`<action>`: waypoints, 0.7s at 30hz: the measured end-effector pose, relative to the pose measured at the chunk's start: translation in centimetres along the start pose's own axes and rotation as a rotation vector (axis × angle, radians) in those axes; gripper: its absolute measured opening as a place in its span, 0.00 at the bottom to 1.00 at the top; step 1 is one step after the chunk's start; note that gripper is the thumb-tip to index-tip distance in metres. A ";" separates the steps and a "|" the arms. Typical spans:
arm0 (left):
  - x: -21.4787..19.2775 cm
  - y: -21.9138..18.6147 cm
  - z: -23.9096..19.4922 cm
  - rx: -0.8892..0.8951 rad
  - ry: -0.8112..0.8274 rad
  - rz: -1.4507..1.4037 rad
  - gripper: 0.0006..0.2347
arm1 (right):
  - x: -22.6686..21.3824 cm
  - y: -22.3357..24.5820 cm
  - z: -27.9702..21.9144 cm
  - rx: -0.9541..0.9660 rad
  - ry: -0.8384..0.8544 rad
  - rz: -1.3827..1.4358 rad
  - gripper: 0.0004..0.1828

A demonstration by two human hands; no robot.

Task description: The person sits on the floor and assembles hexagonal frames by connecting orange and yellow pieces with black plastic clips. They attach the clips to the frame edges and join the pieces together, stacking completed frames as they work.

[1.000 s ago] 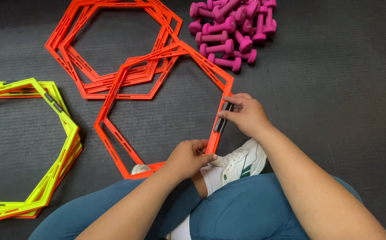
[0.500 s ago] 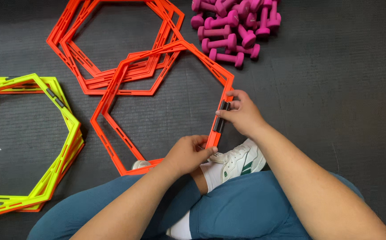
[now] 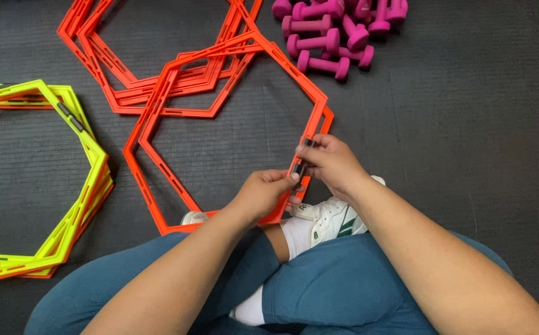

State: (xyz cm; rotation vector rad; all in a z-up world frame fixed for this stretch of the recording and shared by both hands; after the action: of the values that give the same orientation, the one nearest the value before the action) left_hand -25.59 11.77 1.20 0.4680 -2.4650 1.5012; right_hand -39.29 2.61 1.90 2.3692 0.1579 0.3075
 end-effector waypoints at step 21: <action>1.6 1.6 0.6 -0.010 0.014 0.116 0.23 | -0.4 -0.3 2.9 -0.165 -0.731 -0.417 0.29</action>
State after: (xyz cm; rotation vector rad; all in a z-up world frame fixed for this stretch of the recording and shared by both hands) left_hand -27.68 11.67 0.16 0.3163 -2.5274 1.5287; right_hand -38.96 0.84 -0.49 2.0720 0.2554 -0.7078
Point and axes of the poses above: each hand's wrist, its own z-axis towards the middle knuckle, its own x-axis out of the palm, y = z × x, the point moved 3 cm from there along z, towards the middle knuckle, and after that the axes turned 13 degrees about x, right-handed, at the moved point
